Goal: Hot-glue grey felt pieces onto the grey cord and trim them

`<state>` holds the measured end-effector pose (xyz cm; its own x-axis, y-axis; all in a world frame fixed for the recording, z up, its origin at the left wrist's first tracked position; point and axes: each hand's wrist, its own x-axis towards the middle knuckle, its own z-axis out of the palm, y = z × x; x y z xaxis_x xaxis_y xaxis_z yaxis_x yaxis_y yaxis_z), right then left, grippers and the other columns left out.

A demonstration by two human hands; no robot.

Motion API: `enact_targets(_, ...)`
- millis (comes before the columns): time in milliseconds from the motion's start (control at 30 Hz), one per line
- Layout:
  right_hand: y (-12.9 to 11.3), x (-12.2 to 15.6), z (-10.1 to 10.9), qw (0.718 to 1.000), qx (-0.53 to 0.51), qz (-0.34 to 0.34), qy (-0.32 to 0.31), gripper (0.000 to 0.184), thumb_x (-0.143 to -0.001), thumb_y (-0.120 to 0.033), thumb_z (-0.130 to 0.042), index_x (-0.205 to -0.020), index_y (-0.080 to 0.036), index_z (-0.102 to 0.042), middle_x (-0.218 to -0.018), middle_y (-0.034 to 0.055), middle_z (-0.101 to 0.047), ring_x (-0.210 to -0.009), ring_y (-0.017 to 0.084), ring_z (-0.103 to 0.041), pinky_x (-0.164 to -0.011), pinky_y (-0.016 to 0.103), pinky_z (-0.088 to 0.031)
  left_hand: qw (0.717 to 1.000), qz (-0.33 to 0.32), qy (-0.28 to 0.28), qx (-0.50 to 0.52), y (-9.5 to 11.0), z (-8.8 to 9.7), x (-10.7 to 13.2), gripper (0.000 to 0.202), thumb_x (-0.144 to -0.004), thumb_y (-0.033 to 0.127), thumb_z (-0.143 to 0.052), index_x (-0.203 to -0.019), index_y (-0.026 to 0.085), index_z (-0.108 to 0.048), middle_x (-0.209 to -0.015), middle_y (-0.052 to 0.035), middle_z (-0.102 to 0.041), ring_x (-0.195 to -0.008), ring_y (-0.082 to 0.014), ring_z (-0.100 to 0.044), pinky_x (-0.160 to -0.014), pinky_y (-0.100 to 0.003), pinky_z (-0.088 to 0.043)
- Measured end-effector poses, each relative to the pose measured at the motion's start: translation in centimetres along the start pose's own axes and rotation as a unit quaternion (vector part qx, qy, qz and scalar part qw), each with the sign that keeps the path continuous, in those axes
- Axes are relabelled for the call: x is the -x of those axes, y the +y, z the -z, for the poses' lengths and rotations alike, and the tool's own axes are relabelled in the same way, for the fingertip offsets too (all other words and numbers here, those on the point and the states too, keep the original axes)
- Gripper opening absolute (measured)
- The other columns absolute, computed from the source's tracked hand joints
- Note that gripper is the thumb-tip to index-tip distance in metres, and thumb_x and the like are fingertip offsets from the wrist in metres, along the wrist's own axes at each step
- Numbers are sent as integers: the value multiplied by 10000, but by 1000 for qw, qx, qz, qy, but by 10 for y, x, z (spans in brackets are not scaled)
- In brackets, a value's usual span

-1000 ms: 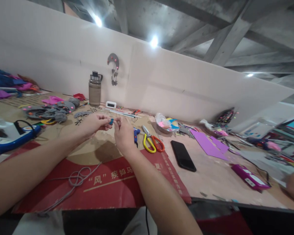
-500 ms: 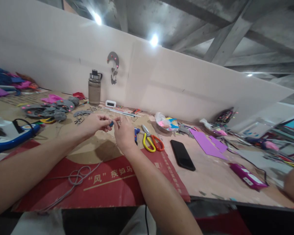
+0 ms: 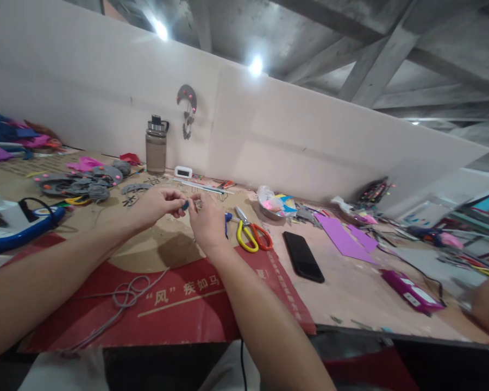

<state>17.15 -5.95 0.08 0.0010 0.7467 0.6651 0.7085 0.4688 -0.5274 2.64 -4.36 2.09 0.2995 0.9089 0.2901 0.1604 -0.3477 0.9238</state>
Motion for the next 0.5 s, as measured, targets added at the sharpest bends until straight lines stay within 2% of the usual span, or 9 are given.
enact_targets(200,2,-1,1,1000,5,-14,-16,162,-829,-307,-501,-847,-207,-627,-825,48,-653,-789,192,-577,-734,316,-408,999,-17,-2,-34,2,-1,0,128,-712,258,-592,-698,142,-646,-564,-30,-635,-529,-118,-584,-542,-235,-479)
enact_targets(400,0,-2,4,999,24,-33,-13,145,-817,-287,-510,-830,-196,-622,-807,56,-657,-755,195,-582,-713,319,-411,998,-29,-35,-35,0,2,0,209,-710,316,-618,-797,141,-692,-662,-63,-686,-609,-151,-629,-606,-273,-513)
enact_targets(500,0,-1,3,999,23,-32,-9,136,-812,-286,-515,-823,-198,-619,-802,55,-655,-763,197,-584,-710,318,-413,998,-30,-20,-49,1,2,1,218,-683,303,-638,-818,144,-699,-678,-63,-692,-614,-157,-636,-592,-270,-514)
